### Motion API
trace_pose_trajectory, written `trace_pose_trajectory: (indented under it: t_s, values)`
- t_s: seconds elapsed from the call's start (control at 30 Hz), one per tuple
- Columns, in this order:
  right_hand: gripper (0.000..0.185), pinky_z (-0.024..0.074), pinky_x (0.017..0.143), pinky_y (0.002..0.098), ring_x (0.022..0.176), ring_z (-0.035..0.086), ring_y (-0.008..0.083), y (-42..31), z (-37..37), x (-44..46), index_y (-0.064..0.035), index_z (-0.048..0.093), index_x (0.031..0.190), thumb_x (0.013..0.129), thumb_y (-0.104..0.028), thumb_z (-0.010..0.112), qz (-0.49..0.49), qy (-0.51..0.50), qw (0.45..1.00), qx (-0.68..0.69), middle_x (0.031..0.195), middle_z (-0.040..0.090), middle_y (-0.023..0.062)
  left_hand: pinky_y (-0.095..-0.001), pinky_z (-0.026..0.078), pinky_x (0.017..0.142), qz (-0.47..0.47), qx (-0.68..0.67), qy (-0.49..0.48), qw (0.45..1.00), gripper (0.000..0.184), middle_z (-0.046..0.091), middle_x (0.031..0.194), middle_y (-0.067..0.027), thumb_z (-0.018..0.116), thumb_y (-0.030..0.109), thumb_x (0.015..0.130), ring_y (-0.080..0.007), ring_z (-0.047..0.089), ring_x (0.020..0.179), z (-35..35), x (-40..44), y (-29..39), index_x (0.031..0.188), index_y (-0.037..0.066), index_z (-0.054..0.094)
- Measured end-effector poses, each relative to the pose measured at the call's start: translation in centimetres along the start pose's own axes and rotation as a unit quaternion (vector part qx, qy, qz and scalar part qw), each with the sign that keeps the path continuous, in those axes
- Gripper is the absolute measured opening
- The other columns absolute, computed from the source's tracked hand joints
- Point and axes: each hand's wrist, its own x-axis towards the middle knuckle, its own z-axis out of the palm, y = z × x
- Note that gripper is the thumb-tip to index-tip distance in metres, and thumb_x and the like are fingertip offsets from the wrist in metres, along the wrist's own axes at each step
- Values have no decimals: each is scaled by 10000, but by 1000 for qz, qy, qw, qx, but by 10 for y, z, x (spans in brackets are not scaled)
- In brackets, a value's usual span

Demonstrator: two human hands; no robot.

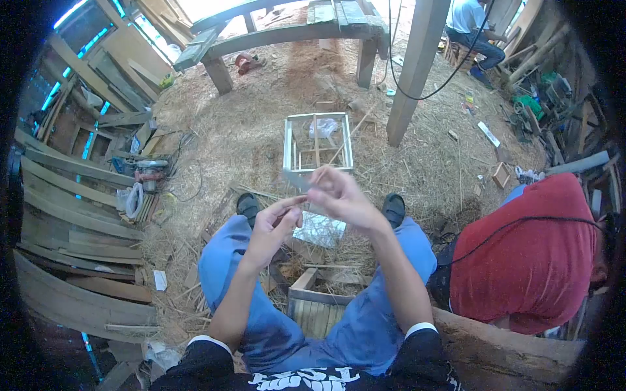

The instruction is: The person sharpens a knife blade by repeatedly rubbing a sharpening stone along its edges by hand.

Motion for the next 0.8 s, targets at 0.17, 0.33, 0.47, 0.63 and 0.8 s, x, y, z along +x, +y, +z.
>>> trace_pose_trajectory:
  t_s: [0.17, 0.33, 0.47, 0.63, 0.8]
  values:
    - [321, 221, 403, 171, 476, 347, 8, -5, -30, -4, -115, 492, 1098, 913, -283, 693, -76, 95, 986, 118, 746, 537, -51, -180, 332, 554, 8, 43, -13, 999, 250, 543, 768, 54, 573, 161, 985, -9, 405, 634, -6, 2, -10, 1174, 14, 644]
    - [330, 210, 405, 173, 499, 356, 5, 3, -21, -2, -113, 493, 1096, 908, -288, 700, 5, 61, 995, 75, 712, 486, -75, -235, 467, 754, -11, 49, -10, 999, 259, 657, 940, -11, 572, 145, 984, -51, 550, 848, -9, 2, -5, 1178, -6, 652]
    - [383, 293, 470, 168, 583, 433, -3, 15, 8, 2, -98, 496, 1105, 876, -279, 743, 53, -62, 996, 28, 806, 571, -39, -242, 459, 768, -18, 5, 1, 1000, 251, 651, 953, -3, 570, 133, 982, -55, 547, 851, -10, 2, -14, 1172, -16, 637]
    - [431, 406, 610, 196, 736, 533, 31, 11, 11, 3, -61, 508, 1090, 858, -319, 765, 16, -42, 998, -39, 837, 593, -14, -237, 445, 750, 21, 14, 11, 1000, 220, 637, 961, 1, 555, 110, 984, -52, 531, 836, -9, 2, -9, 1145, -21, 629]
    - [447, 438, 647, 215, 787, 576, 56, 9, 8, 0, -49, 519, 1083, 846, -328, 776, -6, -31, 997, -64, 868, 617, 5, -225, 434, 748, -16, -3, -21, 1000, 231, 637, 969, 6, 561, 124, 986, -47, 521, 831, -18, 3, -12, 1159, -14, 628]
